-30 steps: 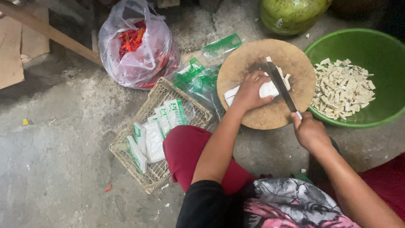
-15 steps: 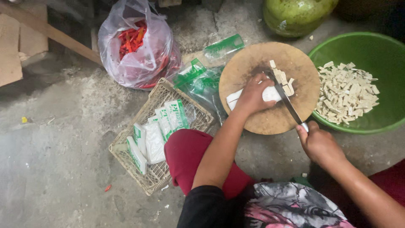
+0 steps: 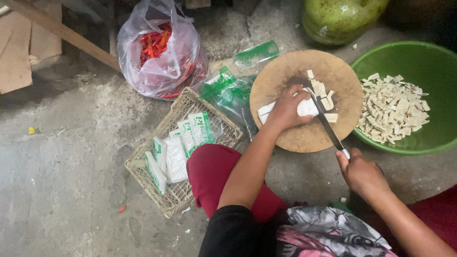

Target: The person sits on the floor and uses a knife to chop white tempeh blocks on a wooden cutting board. They unwrap a package, slice the tempeh into small pieces, and transfer the pieces into a green bowl. The process is repeated with a second block.

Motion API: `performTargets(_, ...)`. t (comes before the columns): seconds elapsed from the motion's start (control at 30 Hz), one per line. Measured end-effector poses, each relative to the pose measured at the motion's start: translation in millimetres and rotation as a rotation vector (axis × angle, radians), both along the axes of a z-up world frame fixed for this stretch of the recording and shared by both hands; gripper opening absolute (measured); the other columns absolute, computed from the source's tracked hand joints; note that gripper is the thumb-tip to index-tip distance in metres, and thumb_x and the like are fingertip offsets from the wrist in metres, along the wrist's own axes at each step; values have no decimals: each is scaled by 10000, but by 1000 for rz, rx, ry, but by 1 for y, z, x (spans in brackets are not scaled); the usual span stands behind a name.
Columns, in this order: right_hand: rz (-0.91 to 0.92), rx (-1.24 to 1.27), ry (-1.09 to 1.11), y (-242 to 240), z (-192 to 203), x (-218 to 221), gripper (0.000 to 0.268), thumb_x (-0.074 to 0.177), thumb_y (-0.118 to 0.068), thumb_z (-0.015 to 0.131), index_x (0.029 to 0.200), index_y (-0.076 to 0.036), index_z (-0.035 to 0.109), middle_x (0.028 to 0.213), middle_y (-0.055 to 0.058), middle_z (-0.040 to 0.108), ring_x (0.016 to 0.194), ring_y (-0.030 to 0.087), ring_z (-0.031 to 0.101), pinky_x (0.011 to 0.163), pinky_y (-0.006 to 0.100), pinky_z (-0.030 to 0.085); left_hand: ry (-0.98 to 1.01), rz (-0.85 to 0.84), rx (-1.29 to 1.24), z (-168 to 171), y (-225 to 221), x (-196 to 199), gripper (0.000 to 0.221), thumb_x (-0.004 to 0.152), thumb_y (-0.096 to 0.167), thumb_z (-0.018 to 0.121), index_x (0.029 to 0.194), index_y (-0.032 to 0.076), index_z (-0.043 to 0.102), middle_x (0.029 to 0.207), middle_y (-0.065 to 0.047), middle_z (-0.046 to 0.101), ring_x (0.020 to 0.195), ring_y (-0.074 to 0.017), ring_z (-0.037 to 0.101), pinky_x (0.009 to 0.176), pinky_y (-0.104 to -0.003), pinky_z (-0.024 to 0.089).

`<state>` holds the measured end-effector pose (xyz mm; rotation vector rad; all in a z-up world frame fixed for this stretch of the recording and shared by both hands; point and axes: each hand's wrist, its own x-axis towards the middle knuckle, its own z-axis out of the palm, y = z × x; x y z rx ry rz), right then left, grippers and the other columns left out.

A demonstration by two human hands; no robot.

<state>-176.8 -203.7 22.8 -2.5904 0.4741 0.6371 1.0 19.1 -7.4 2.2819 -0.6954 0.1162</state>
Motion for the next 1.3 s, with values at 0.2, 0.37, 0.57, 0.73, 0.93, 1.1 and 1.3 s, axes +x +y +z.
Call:
performTargets(0.2, -21, 53, -83, 13, -2, 31, 621, 1064, -568, 373, 1295, -28, 574, 1162, 357, 681, 1126, 571, 618, 997, 610, 470, 44, 4, 35, 6, 1, -1, 640, 614, 332, 917, 1176, 167, 660, 1333, -104, 574, 1288, -357, 557, 1071, -456, 483)
performTargets(0.37, -96, 102, -74, 12, 7, 31, 623, 1055, -559, 381, 1325, -29, 565, 1154, 382, 660, 1124, 581, 609, 991, 601, 471, -4, -4, -1, 1, -2, 0, 653, 599, 317, 914, 1180, 164, 659, 1334, -113, 575, 1260, -369, 553, 1051, -461, 485)
performTargets(0.57, -2, 47, -99, 11, 17, 19, 612, 1064, -567, 368, 1227, -6, 551, 1060, 381, 687, 1052, 581, 635, 937, 626, 488, -25, 5, -9, 1, -2, 1, 631, 591, 312, 916, 1157, 169, 676, 1320, -119, 580, 1226, -388, 562, 1042, -472, 484)
performTargets(0.73, 63, 1, -96, 9, 15, 15, 595, 1071, -553, 385, 1188, 7, 548, 1022, 363, 707, 1030, 560, 665, 929, 614, 510, -2, 16, -9, 0, -1, 0, 625, 592, 312, 915, 1153, 169, 680, 1319, -116, 580, 1229, -387, 568, 1038, -473, 492)
performTargets(0.93, 55, -18, -66, 24, -3, 46, 581, 1058, -523, 408, 1261, 8, 532, 1059, 351, 704, 1036, 535, 672, 906, 600, 517, 13, 6, -39, -1, -3, 3, 632, 586, 307, 916, 1150, 158, 674, 1298, -112, 588, 1242, -361, 575, 1044, -460, 492)
performTargets(1.1, 48, -17, -66, 18, -10, 22, 580, 1055, -515, 413, 1291, 1, 533, 1071, 355, 705, 1034, 549, 675, 910, 599, 530, 29, 11, -41, -7, -3, 3, 682, 594, 295, 919, 1197, 137, 642, 1374, -143, 563, 1297, -362, 545, 1070, -441, 483)
performTargets(1.3, 27, -52, 34, 7, 0, -2, 614, 1080, -549, 371, 1278, 3, 556, 1054, 380, 713, 1033, 557, 689, 933, 604, 532, 56, 15, 46, -3, -4, 5, 705, 602, 334, 916, 1207, 102, 637, 1430, -176, 527, 1331, -401, 492, 1080, -460, 445)
